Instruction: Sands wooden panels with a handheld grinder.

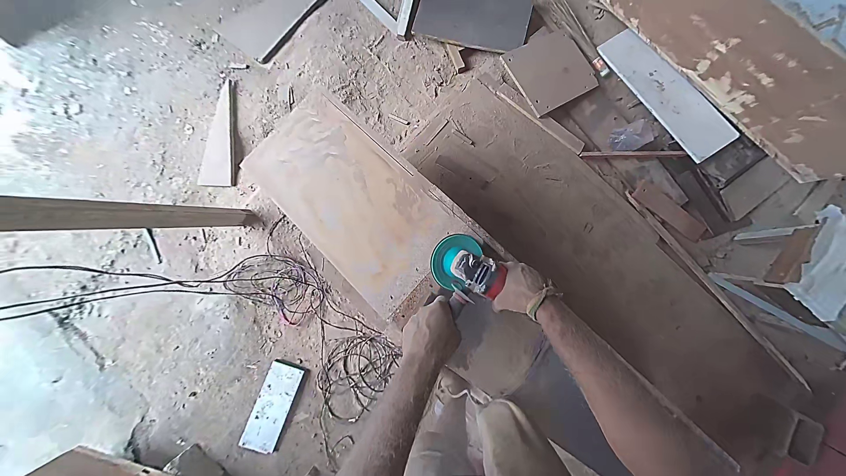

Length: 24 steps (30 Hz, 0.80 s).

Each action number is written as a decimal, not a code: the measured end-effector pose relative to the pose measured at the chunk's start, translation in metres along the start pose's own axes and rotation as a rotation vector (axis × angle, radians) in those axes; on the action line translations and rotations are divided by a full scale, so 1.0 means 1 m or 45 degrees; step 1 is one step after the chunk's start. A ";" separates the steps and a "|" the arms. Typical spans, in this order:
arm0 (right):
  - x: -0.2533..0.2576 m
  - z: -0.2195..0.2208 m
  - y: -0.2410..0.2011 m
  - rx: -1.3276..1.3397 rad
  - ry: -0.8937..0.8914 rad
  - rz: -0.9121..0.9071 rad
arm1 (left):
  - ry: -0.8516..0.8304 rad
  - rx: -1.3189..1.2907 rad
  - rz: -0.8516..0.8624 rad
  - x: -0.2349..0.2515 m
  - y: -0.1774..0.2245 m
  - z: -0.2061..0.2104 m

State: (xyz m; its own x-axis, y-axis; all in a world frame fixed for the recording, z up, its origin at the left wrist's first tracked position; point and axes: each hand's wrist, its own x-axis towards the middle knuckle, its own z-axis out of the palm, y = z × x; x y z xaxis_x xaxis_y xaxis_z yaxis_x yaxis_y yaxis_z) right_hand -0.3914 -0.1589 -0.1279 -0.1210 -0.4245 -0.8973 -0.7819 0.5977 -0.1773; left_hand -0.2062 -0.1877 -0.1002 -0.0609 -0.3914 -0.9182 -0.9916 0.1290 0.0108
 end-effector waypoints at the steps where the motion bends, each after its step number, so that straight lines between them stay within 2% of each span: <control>1: -0.002 0.004 -0.003 -0.005 -0.003 -0.022 | 0.013 0.008 -0.008 0.000 -0.006 0.004; 4: -0.002 0.004 0.000 -0.017 0.018 -0.027 | 0.024 -0.012 -0.007 0.006 -0.005 0.011; 9: 0.006 -0.017 0.016 -0.009 0.137 0.096 | 0.015 -0.041 0.067 0.020 0.025 -0.008; 15: -0.003 0.016 0.013 -0.009 0.005 0.025 | -0.066 0.006 0.022 0.007 0.000 0.021; 17: -0.005 0.016 0.017 0.005 0.000 0.036 | -0.078 0.014 0.026 0.008 0.003 0.024; 21: 0.005 -0.002 0.027 0.008 0.083 0.103 | -0.039 -0.001 0.075 0.017 0.024 0.005; 24: 0.006 -0.005 0.023 0.006 0.081 0.094 | -0.037 -0.005 0.071 0.015 0.022 0.000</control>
State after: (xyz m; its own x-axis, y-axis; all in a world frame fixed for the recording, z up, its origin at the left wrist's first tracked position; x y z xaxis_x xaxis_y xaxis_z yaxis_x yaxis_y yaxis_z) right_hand -0.4131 -0.1507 -0.1351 -0.2169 -0.4213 -0.8806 -0.7665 0.6321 -0.1137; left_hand -0.2293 -0.1906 -0.1133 -0.1125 -0.3571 -0.9273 -0.9872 0.1462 0.0635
